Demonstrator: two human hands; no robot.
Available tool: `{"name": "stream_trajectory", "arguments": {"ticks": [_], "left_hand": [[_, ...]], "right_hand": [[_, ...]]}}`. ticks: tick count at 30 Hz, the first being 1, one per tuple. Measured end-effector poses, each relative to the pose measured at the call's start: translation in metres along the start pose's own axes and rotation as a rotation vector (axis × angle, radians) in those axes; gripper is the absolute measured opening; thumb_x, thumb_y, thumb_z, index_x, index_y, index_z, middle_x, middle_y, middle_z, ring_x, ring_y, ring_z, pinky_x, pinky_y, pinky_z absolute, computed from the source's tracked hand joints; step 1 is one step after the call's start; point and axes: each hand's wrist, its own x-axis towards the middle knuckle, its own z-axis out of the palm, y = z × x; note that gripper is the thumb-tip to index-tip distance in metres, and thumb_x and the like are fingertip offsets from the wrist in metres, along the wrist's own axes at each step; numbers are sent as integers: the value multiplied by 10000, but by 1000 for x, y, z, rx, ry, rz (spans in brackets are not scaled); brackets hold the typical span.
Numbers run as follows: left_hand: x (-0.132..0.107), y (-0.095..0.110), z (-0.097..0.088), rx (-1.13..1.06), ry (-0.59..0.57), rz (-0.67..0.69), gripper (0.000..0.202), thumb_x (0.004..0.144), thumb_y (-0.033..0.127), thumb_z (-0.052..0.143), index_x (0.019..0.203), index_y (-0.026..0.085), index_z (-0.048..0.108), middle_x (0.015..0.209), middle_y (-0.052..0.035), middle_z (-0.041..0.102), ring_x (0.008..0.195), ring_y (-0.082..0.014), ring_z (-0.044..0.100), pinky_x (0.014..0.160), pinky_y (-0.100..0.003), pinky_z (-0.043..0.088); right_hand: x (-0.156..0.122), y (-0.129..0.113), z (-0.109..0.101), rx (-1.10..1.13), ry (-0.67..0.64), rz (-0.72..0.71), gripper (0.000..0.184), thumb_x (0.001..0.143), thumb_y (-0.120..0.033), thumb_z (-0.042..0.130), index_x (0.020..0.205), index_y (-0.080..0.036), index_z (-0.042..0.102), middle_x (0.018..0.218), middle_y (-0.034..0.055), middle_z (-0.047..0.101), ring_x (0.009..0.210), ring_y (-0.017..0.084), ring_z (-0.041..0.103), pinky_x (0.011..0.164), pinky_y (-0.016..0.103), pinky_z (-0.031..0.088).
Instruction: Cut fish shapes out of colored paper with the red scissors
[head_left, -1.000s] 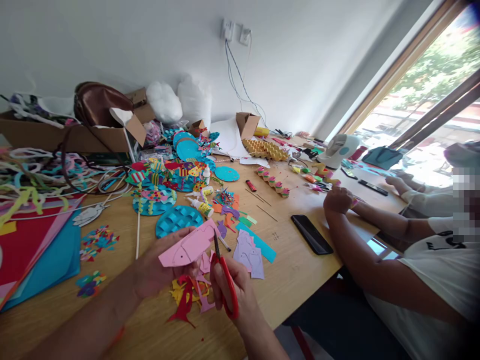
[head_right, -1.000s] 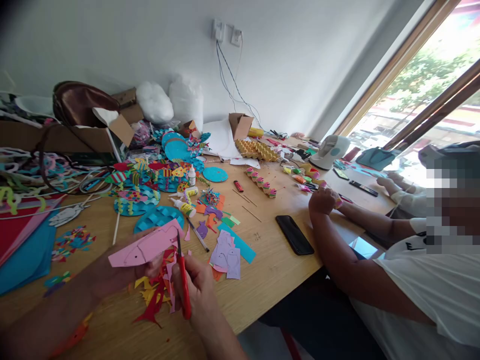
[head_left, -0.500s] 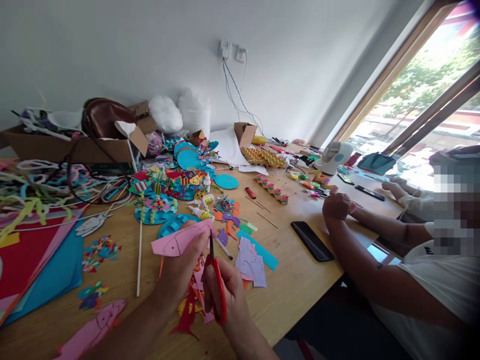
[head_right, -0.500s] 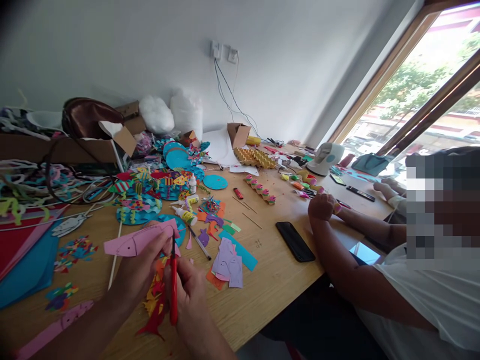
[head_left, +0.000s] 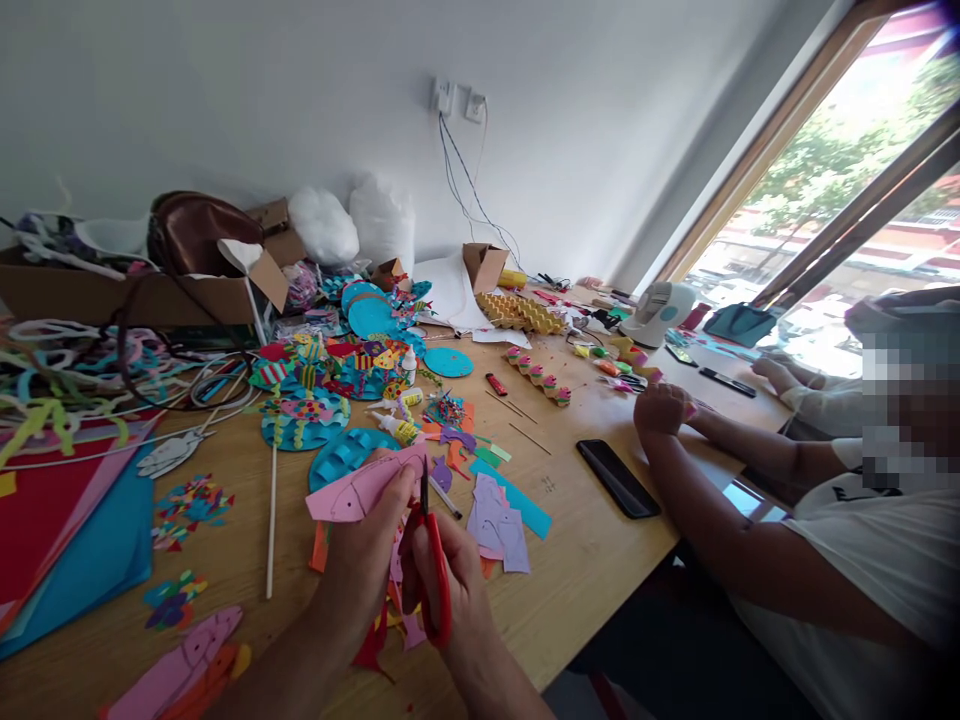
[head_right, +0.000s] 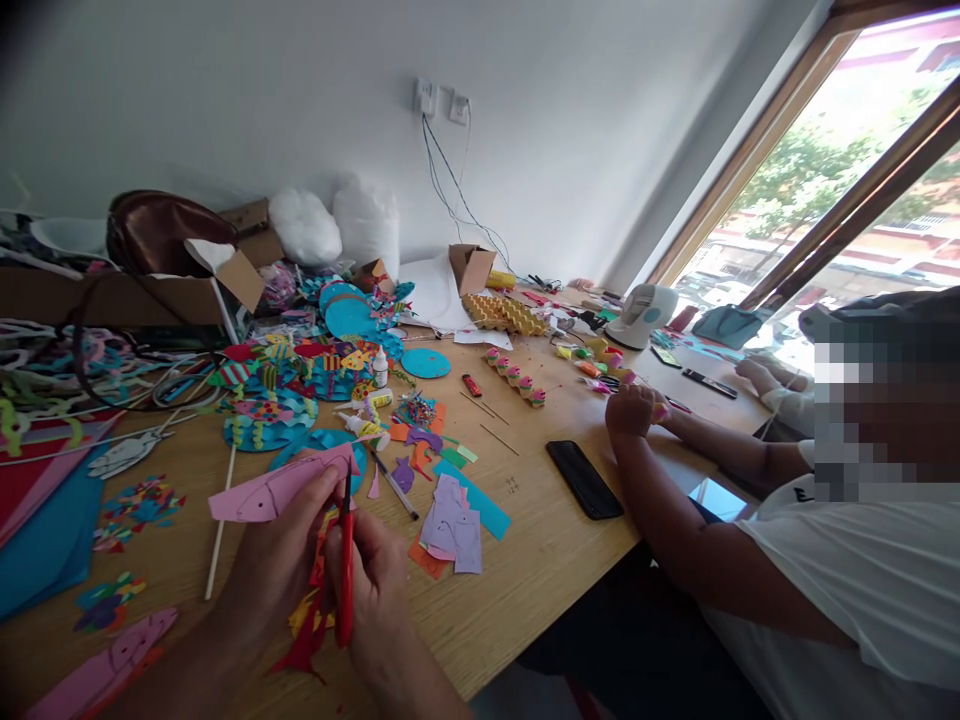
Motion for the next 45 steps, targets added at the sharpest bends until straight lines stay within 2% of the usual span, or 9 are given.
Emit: {"name": "stream_trajectory", "arguments": {"ticks": [1,3,10,18,26,36,45], "left_hand": [[0,-2,2,-88,141,64,258,770,451,567,685,223,481,681,29,482,660,-132,501,591,-221,457],[-1,-4,6,-209,295,128,245,703,408,672,693,208,532,683,37,503,633,-120,494,580,-218,455],[-4,-4,11,-295,240,156,198,691,354,706,702,192,593,664,45,546,605,-112,512,574,-218,458],[-1,-5,10,-248,263,215,173,662,320,715,664,186,605,646,40,583,611,-130,559,616,-240,466],[1,-7,10,-328,253,133,167,640,288,738,703,192,616,676,47,608,635,-127,578,602,-213,481],[4,-10,6,-270,245,169,151,659,314,718,655,184,642,636,27,628,637,-142,580,623,-239,479],[4,-7,5,-261,270,181,154,620,310,733,602,184,646,587,29,628,605,-144,582,614,-254,469]], "right_hand": [[0,-1,0,15,-2,3,490,860,-623,483,634,-189,466,560,-31,413,485,99,350,413,204,278],[0,-2,-1,19,5,5,482,862,-615,486,639,-189,464,569,-32,414,487,97,353,408,200,274],[0,-2,-5,-43,14,-17,498,852,-647,469,638,-198,452,555,-32,402,499,109,367,398,197,279],[-3,0,-10,-108,17,-34,513,860,-655,445,618,-203,437,518,-33,408,483,110,373,387,195,273],[-4,-4,-13,-183,25,-51,533,874,-649,414,588,-200,428,533,-24,400,510,115,363,399,197,271],[-6,-4,-17,-208,11,-42,502,894,-596,429,583,-203,416,521,-35,390,489,106,347,402,199,265],[-7,-3,-17,-229,13,-55,522,890,-616,416,567,-207,399,509,-34,388,489,110,352,402,202,266]]}}
